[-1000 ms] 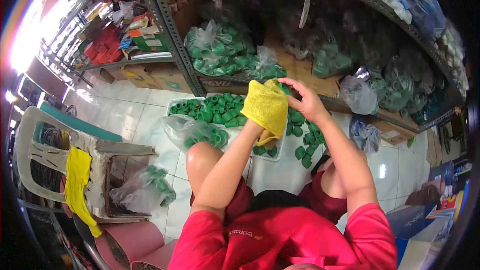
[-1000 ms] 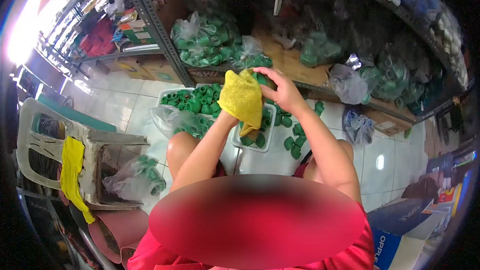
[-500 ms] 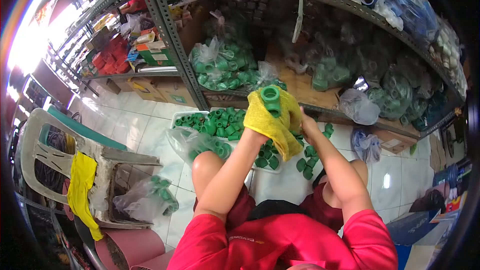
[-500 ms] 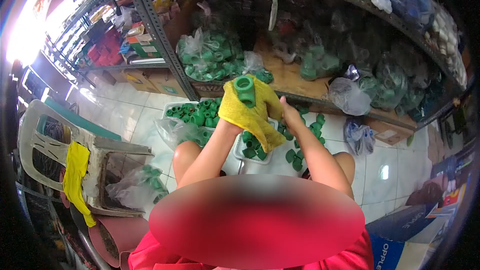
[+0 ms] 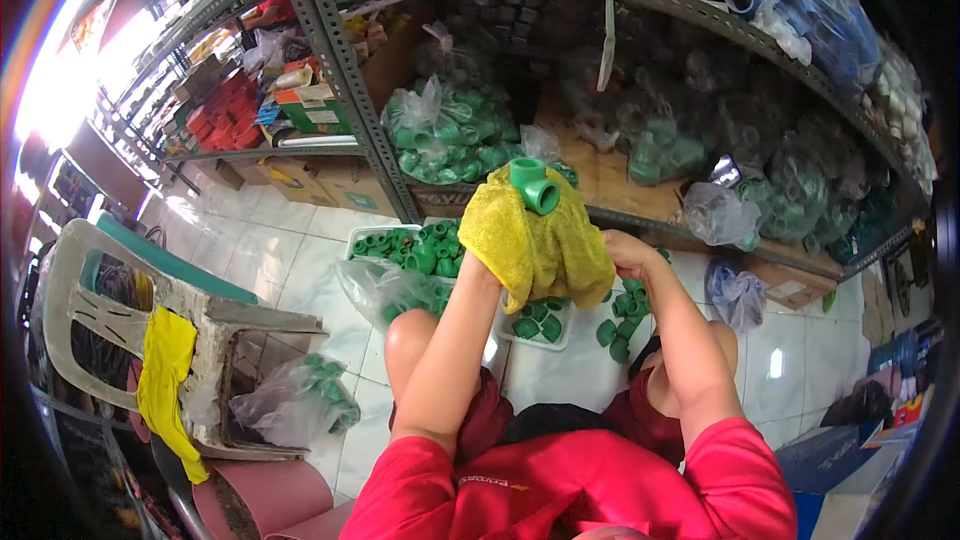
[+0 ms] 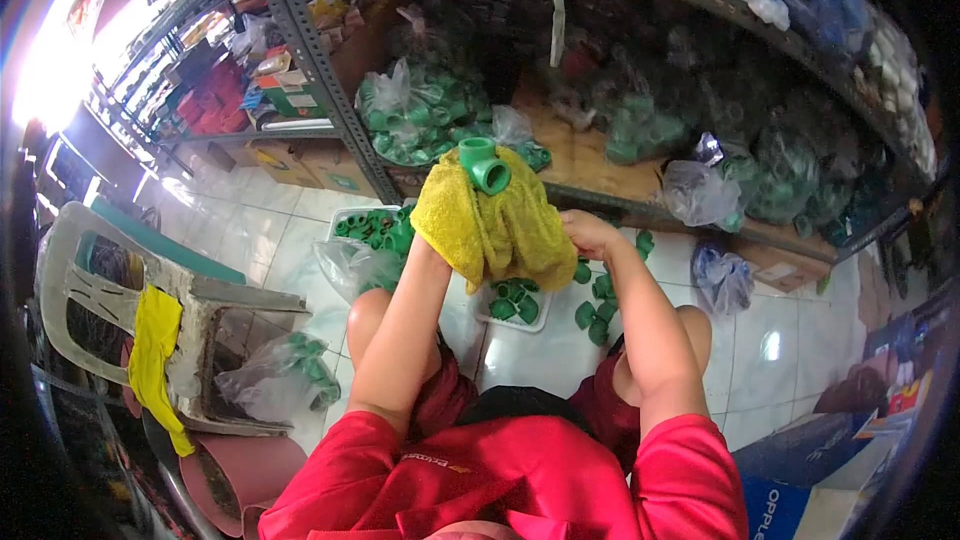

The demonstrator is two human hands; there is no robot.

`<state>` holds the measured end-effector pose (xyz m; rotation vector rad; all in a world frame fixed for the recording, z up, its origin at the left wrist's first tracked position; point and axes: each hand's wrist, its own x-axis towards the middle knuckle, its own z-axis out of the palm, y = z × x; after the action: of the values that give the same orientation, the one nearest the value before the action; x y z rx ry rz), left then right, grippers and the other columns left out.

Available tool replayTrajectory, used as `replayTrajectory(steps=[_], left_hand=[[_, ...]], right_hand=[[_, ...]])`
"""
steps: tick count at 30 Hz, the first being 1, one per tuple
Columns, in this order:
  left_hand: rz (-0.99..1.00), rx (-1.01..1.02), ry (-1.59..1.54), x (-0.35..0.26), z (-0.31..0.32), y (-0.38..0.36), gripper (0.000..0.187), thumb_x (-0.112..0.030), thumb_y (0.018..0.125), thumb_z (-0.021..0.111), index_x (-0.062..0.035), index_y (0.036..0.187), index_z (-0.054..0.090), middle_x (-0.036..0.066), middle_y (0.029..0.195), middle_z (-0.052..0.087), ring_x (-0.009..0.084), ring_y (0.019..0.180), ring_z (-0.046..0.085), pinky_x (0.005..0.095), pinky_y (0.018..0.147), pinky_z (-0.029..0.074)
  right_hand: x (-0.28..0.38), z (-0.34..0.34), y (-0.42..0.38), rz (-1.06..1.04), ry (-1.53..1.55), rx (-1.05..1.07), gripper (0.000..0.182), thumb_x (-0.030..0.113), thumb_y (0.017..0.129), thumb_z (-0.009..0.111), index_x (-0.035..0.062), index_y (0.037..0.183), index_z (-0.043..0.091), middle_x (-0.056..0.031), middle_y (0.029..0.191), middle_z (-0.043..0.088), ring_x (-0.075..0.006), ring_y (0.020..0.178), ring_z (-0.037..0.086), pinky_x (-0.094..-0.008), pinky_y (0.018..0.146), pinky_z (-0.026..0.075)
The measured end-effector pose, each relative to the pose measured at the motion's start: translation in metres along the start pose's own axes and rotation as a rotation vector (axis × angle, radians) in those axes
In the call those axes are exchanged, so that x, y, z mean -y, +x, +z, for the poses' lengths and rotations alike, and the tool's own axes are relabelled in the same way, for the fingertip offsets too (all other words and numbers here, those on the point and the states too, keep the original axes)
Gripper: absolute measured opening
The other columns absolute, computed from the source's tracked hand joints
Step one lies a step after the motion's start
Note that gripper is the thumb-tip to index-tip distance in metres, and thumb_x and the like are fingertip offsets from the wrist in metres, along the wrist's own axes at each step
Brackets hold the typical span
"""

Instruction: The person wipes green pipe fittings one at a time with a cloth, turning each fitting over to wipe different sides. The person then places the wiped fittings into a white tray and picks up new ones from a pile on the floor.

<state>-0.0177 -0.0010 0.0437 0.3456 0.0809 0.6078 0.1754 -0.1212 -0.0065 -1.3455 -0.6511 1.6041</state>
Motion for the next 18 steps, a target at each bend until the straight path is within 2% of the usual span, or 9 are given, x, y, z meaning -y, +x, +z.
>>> replayTrajectory(steps=[2,4,7,10,12,13,16,17,18], left_hand=[[-0.012,0.012,-0.003,0.000,-0.002,0.002,0.032,-0.028,0.088,0.045,-0.0040,0.108,0.050,0.011,0.102,0.056,0.0251,0.091,0.056,0.0408,0.078,0.048],[-0.022,0.024,-0.004,-0.002,-0.006,0.003,0.032,-0.028,0.088,0.044,-0.0040,0.108,0.050,0.010,0.102,0.056,0.0249,0.091,0.056,0.0411,0.078,0.048],[-0.003,0.040,0.033,0.002,-0.012,0.006,0.028,-0.025,0.088,0.045,-0.0054,0.107,0.050,0.010,0.104,0.055,0.0234,0.091,0.055,0.0389,0.077,0.049],[0.052,-0.011,0.152,0.026,-0.010,0.008,0.027,-0.024,0.086,0.050,-0.0059,0.106,0.051,0.009,0.102,0.055,0.0225,0.091,0.055,0.0364,0.079,0.046],[0.601,-0.030,1.262,0.045,-0.005,0.005,0.028,-0.022,0.083,0.054,-0.0057,0.106,0.051,0.008,0.099,0.055,0.0215,0.090,0.053,0.0342,0.082,0.042],[0.685,-0.090,1.311,0.050,-0.011,0.006,0.029,-0.018,0.079,0.057,-0.0051,0.105,0.052,0.008,0.096,0.055,0.0229,0.088,0.053,0.0333,0.085,0.038],[0.479,0.081,1.441,0.024,-0.011,0.002,0.025,-0.014,0.076,0.056,-0.0052,0.100,0.054,0.010,0.094,0.055,0.0256,0.085,0.052,0.0334,0.082,0.038],[0.103,-0.133,0.844,0.022,0.011,-0.006,0.024,-0.013,0.071,0.057,-0.0049,0.093,0.056,0.012,0.091,0.056,0.0280,0.082,0.052,0.0341,0.079,0.038],[0.277,0.118,1.545,0.014,-0.020,0.003,0.023,-0.014,0.073,0.056,-0.0048,0.095,0.056,0.010,0.093,0.056,0.0246,0.084,0.053,0.0330,0.077,0.041]], right_hand=[[0.002,-0.010,0.004,-0.147,-0.202,-0.071,0.026,0.022,0.085,0.054,0.0042,0.103,0.058,-0.0029,0.091,0.062,-0.0105,0.081,0.058,-0.0215,0.066,0.046],[0.022,0.005,-0.018,-0.235,-0.167,-0.142,0.032,0.025,0.085,0.053,0.0027,0.108,0.055,-0.0054,0.098,0.060,-0.0155,0.088,0.057,-0.0281,0.074,0.047],[0.034,0.011,-0.034,-0.379,0.474,0.149,0.037,0.024,0.085,0.054,0.0030,0.115,0.049,-0.0079,0.114,0.052,-0.0180,0.099,0.053,-0.0339,0.087,0.044],[0.025,0.039,-0.021,-0.555,0.359,0.048,0.037,0.023,0.086,0.052,0.0034,0.117,0.047,-0.0066,0.115,0.051,-0.0159,0.101,0.051,-0.0314,0.087,0.043],[0.020,0.058,-0.013,-0.737,0.043,-0.201,0.044,0.016,0.084,0.055,0.0046,0.124,0.041,-0.0044,0.117,0.047,-0.0127,0.103,0.045,-0.0264,0.091,0.035],[0.026,0.066,-0.018,-0.726,-0.036,-0.299,0.047,0.013,0.082,0.054,0.0047,0.126,0.039,-0.0050,0.119,0.047,-0.0135,0.106,0.044,-0.0267,0.092,0.034],[0.029,0.057,-0.023,-0.794,-0.230,-0.385,0.051,0.008,0.079,0.051,0.0045,0.128,0.036,-0.0084,0.122,0.044,-0.0169,0.111,0.042,-0.0281,0.096,0.030],[0.028,0.052,-0.022,-0.881,-0.353,-0.361,0.053,0.006,0.077,0.049,0.0042,0.128,0.036,-0.0112,0.125,0.042,-0.0195,0.114,0.040,-0.0292,0.097,0.029],[0.028,0.052,-0.023,-0.879,-0.352,-0.362,0.053,0.006,0.077,0.049,0.0042,0.128,0.036,-0.0112,0.125,0.042,-0.0195,0.114,0.040,-0.0292,0.097,0.029]])
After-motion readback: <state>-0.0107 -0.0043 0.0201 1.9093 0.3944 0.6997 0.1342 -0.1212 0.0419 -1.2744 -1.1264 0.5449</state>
